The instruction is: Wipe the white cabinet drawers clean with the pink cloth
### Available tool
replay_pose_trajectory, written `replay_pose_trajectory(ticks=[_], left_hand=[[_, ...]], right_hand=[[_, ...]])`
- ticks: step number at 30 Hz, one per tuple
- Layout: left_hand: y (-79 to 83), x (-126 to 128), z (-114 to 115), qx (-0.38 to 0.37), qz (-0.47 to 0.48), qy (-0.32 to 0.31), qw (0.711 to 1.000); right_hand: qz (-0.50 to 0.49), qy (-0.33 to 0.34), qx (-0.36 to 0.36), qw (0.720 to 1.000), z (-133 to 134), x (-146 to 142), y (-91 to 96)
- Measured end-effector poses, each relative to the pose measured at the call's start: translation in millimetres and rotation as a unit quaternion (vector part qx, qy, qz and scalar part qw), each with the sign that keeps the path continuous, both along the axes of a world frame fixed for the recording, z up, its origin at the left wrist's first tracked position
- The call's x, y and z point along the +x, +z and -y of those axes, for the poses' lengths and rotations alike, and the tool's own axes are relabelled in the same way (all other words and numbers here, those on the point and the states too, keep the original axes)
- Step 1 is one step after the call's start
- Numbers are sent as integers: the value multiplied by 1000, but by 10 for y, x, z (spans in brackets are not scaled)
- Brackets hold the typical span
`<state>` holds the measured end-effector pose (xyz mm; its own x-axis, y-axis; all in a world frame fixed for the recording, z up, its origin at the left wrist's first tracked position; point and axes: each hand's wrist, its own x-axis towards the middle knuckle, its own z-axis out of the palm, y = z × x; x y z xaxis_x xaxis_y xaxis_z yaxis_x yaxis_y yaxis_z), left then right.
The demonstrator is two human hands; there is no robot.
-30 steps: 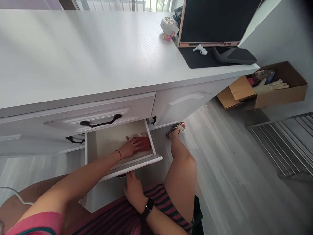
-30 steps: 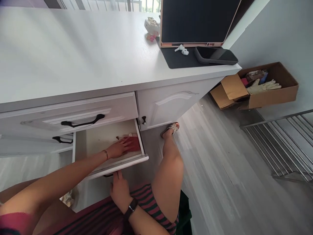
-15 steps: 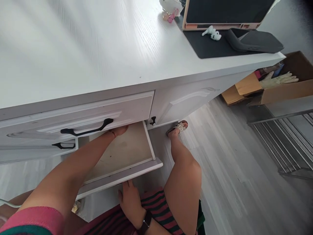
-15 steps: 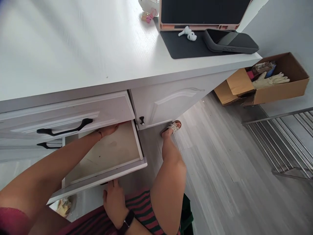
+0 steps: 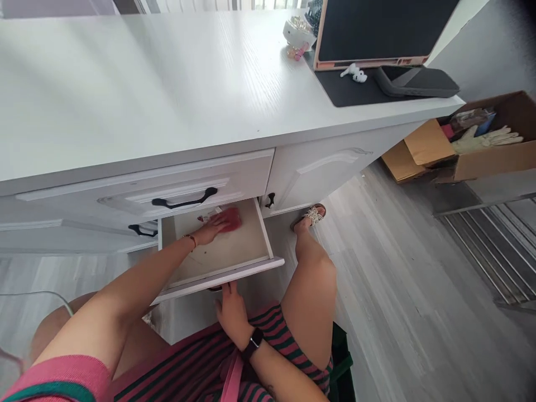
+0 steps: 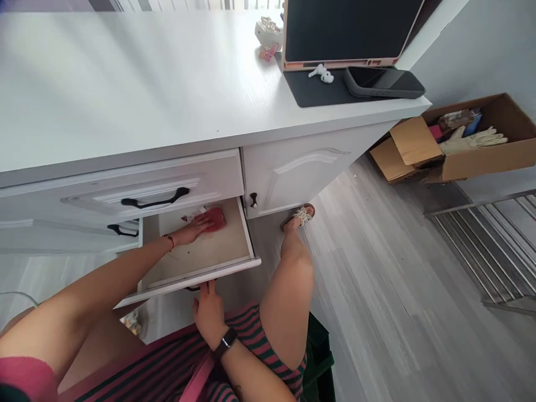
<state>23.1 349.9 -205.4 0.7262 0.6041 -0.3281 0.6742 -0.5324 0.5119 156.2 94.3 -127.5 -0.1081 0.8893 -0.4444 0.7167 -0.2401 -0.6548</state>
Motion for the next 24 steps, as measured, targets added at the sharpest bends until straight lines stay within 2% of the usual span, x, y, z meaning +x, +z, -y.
replay_pose_trajectory(ticks=[3, 6, 10, 14, 17, 20, 24], left_hand=[[65, -139, 368, -58, -8, -28, 998], [190, -235, 669, -128, 8, -31, 991], [294, -318, 841, -178, 29, -45, 983], [222, -399, 789, -173, 57, -54, 982], [124, -472, 664, -92, 40, -21, 995], [90, -526, 453, -19, -17, 11, 1000], [198, -526, 76, 9, -63, 52, 997]], right_hand=[[-10, -10, 25, 1000, 27, -21, -28], [-21, -27, 48, 998, 58, -34, -69], [-28, -32, 69, 997, 81, -33, -116], [-29, -25, 62, 997, 86, -29, -141], [-29, -29, 56, 998, 88, -37, -154], [-24, -32, 43, 998, 84, -56, -158], [-25, -37, 30, 999, 69, -97, -166]])
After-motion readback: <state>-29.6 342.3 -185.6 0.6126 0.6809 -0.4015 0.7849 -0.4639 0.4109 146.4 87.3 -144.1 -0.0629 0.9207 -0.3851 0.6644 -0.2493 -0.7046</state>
